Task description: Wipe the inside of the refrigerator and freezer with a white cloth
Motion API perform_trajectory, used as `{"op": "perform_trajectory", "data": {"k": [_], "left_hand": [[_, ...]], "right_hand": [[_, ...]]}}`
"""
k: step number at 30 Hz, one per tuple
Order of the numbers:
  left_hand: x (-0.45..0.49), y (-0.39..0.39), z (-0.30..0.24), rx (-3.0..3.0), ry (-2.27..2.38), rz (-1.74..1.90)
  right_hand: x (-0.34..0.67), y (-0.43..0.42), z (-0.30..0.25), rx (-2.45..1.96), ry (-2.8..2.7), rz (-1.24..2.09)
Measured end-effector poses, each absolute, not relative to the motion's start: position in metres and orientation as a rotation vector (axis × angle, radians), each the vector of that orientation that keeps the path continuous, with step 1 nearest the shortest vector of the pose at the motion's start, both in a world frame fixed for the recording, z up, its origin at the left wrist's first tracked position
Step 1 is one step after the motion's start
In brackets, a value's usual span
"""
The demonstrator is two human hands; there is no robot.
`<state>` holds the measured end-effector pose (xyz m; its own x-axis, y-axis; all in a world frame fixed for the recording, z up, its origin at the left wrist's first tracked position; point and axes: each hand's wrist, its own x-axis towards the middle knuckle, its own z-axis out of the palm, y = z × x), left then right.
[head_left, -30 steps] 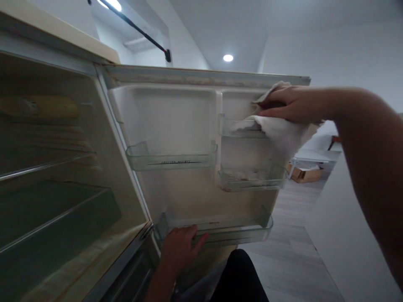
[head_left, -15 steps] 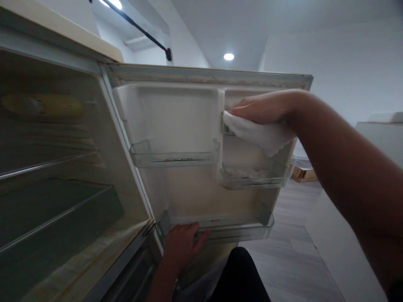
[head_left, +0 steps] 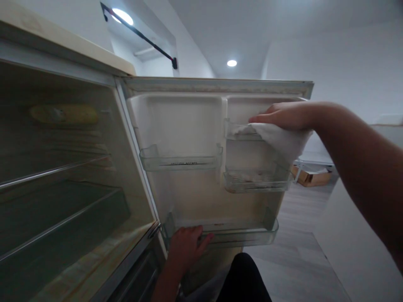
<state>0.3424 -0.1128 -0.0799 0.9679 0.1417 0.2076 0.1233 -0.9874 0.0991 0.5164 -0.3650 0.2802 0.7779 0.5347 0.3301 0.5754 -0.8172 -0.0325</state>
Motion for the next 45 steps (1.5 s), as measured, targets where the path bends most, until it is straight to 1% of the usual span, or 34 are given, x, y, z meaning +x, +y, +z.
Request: {"op": "perform_trajectory", "data": {"k": [3,8,15,17,21,23,25,28,33,45], "left_hand": [[0.343,-0.113,-0.079,3.022,0.205,0.33],[0.346,-0.117,-0.08,3.032,0.234,0.35],[0.351,-0.124,-0.077,3.039,0.276,0.337],[0.354,-0.126,-0.076,3.045,0.288,0.346],[0.362,-0.129,-0.075,3.046,0.305,0.386],[0.366,-0.13,-0.074,3.042,0.277,0.391],[0.369,-0.13,-0.074,3.039,0.265,0.389],[0.368,-0.13,-0.075,3.041,0.292,0.39],[0.36,-0.129,-0.079,3.013,0.285,0.374],[0.351,-0.123,-0.078,3.022,0.247,0.359]], "right_hand": [[0.513,-0.36,0.279,-2.855,-0.948,-0.432],[0.504,-0.344,0.277,-2.631,-1.282,-0.369],[0.515,-0.326,0.276,-2.527,-1.455,-0.406],[0.523,-0.325,0.276,-2.522,-1.434,-0.476],[0.54,-0.324,0.274,-2.573,-1.222,-0.641],[0.547,-0.324,0.274,-2.628,-1.121,-0.535],[0.55,-0.323,0.275,-2.654,-1.063,-0.352],[0.548,-0.327,0.274,-2.611,-1.105,-0.21],[0.534,-0.338,0.273,-2.518,-1.301,-0.17],[0.521,-0.341,0.28,-2.62,-1.305,-0.041]]}}
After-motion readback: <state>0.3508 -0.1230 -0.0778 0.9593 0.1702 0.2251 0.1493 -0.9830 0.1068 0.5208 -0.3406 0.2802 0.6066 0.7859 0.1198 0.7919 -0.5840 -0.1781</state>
